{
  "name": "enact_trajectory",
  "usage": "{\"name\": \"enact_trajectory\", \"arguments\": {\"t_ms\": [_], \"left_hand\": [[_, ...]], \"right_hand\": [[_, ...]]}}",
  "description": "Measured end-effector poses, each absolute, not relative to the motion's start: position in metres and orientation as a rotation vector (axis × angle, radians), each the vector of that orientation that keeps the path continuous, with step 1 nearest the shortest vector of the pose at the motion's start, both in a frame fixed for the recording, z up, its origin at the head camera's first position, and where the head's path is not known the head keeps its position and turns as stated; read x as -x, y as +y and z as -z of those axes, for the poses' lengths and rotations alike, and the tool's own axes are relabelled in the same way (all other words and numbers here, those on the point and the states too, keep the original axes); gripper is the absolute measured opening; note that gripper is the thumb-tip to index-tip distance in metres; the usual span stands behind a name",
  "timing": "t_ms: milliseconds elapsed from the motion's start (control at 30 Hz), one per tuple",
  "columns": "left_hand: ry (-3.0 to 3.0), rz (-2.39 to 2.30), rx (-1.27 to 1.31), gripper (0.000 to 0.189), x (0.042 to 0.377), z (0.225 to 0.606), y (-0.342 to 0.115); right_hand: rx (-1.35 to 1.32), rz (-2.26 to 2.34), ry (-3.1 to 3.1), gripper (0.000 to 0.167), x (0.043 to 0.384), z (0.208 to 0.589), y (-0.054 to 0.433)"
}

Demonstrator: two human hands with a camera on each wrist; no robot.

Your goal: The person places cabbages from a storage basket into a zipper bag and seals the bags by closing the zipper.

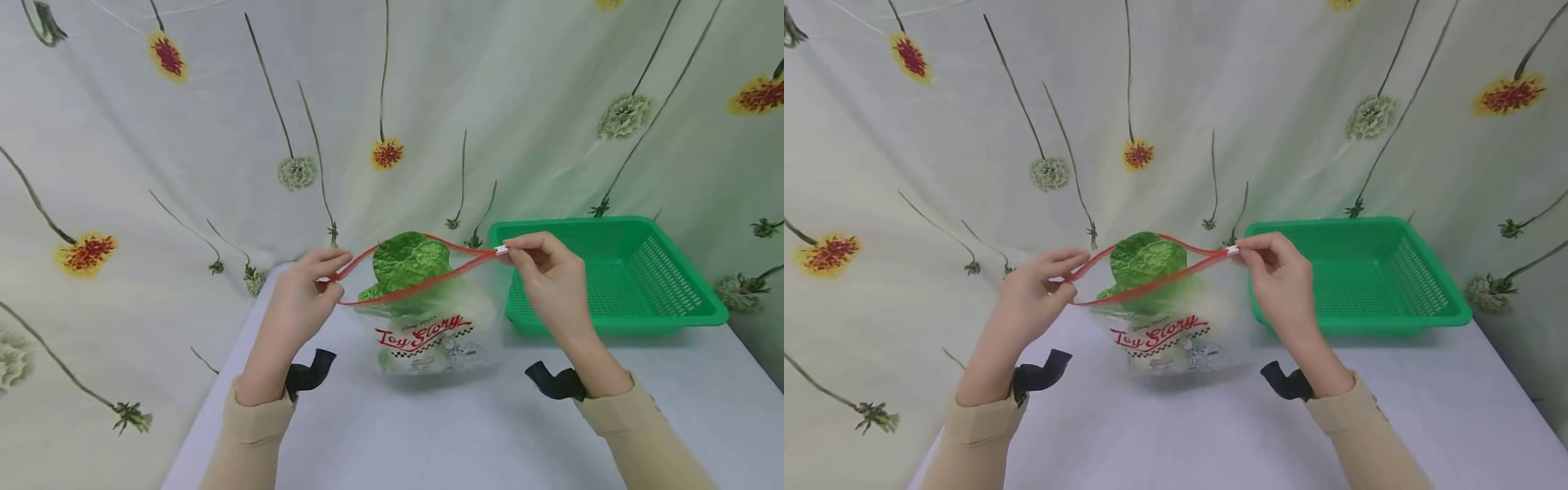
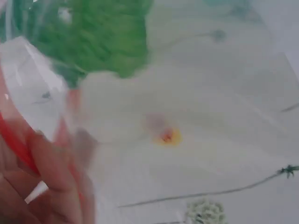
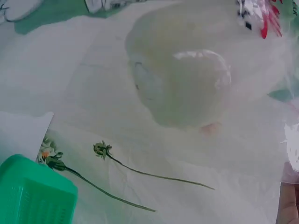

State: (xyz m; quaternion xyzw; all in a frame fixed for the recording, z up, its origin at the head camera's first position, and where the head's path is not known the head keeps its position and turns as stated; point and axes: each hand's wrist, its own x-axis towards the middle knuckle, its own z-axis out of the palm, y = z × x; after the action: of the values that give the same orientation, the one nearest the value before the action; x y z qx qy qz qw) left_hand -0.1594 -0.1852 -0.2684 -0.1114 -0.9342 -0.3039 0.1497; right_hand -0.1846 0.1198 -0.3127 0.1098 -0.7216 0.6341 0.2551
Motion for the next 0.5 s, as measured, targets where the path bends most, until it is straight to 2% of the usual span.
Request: {"name": "enact_trajectory", "arguments": {"t_ms": [133,267,500], "left_hand": [[-2.734,0.849,0.254,0.037,0.160,0.261,-0.188],[-2.857,1.013,0.273,0.021,0.172,0.274,-0.194],[-2.695,1.215,0.493,0.029,0.183,0.323,-0.202]], "right_hand": [[-0.299,-1.666,-2.038,0.016,0.186,0.310,0.122],[-0.252,-1.664,-2.059,0.016,0.186,0.311,0.124],[-0.218,-1.757,-2.017,0.018,0.191,0.315,0.126]]}}
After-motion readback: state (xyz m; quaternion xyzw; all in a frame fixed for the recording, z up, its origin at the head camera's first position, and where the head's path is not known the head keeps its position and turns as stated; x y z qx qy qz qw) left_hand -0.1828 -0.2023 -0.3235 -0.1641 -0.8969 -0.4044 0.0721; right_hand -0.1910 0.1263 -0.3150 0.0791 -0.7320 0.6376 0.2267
